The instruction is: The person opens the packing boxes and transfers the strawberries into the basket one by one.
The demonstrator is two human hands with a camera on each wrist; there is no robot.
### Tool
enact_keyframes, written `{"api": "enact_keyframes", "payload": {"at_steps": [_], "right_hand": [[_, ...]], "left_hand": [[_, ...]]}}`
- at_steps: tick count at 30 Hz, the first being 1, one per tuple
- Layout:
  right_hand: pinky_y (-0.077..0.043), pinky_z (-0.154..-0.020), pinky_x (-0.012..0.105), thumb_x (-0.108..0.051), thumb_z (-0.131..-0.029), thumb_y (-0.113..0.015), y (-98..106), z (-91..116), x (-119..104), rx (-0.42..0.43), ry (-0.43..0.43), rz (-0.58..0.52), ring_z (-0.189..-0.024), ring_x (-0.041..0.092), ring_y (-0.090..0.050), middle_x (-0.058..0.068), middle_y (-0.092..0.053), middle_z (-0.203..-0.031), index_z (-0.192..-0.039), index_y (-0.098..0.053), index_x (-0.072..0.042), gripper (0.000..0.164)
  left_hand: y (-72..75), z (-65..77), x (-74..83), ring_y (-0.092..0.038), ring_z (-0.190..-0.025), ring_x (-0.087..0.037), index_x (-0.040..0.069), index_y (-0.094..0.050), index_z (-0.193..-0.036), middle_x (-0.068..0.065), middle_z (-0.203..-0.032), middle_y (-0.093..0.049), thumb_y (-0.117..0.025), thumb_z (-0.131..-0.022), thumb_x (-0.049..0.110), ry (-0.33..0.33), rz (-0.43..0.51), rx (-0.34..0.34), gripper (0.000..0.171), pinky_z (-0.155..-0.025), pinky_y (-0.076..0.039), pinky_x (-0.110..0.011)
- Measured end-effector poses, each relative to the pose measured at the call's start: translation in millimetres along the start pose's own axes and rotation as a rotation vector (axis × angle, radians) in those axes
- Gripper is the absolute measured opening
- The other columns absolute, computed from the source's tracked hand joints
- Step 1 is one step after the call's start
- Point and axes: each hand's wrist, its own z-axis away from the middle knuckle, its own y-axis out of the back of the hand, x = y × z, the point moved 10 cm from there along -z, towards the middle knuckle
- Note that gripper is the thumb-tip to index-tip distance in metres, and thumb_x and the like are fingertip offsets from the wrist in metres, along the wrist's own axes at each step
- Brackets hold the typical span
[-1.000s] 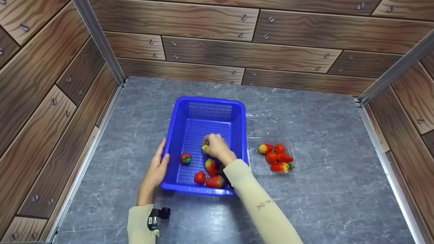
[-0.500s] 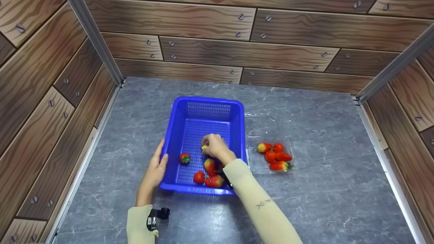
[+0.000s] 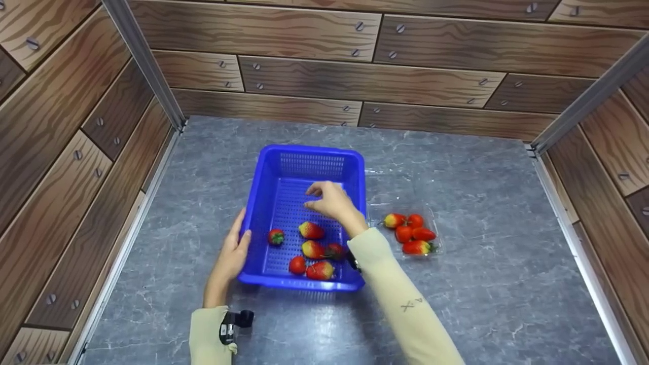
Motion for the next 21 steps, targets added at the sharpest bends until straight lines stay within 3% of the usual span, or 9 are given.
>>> {"api": "enact_keyframes", "payload": {"at_steps": [12, 18, 21], "right_hand": [[-0.055, -0.085, 0.038, -0.013, -0.084, -0.076, 55, 17, -2, 0.165, 0.078, -0.092, -0.091, 0.028, -0.068, 0.014, -0.072, -0.104, -0.107, -0.073, -0.001, 0.026], [-0.054, -0.087, 0.044, -0.006, -0.084, -0.073, 83, 31, 14, 0.271, 0.088, -0.160, -0.094, 0.038, -0.066, 0.020, -0.071, -0.103, -0.106, -0.071, 0.004, 0.024], [-0.054, -0.087, 0.045, -0.006, -0.084, -0.073, 96, 38, 24, 0.309, 0.083, -0.171, -0.092, 0.036, -0.067, 0.022, -0.071, -0.103, -0.105, -0.071, 0.004, 0.024]], "left_hand": [[-1.3, 0.7, 1.3, -0.023, -0.146, -0.037, 0.003, -0.018, -0.158, -0.021, -0.161, -0.021, -0.037, -0.105, 0.002, -0.007, -0.011, -0.004, 0.057, -0.120, -0.017, -0.051], [-1.1, 1.8, 2.2, -0.020, -0.147, -0.037, 0.005, -0.017, -0.159, -0.021, -0.161, -0.020, -0.036, -0.105, 0.003, -0.001, -0.023, -0.012, 0.057, -0.120, -0.016, -0.051], [-0.5, 0.5, 3.7, -0.020, -0.147, -0.037, 0.004, -0.016, -0.159, -0.021, -0.162, -0.019, -0.036, -0.105, 0.003, -0.005, -0.034, -0.013, 0.057, -0.121, -0.015, -0.051]]}}
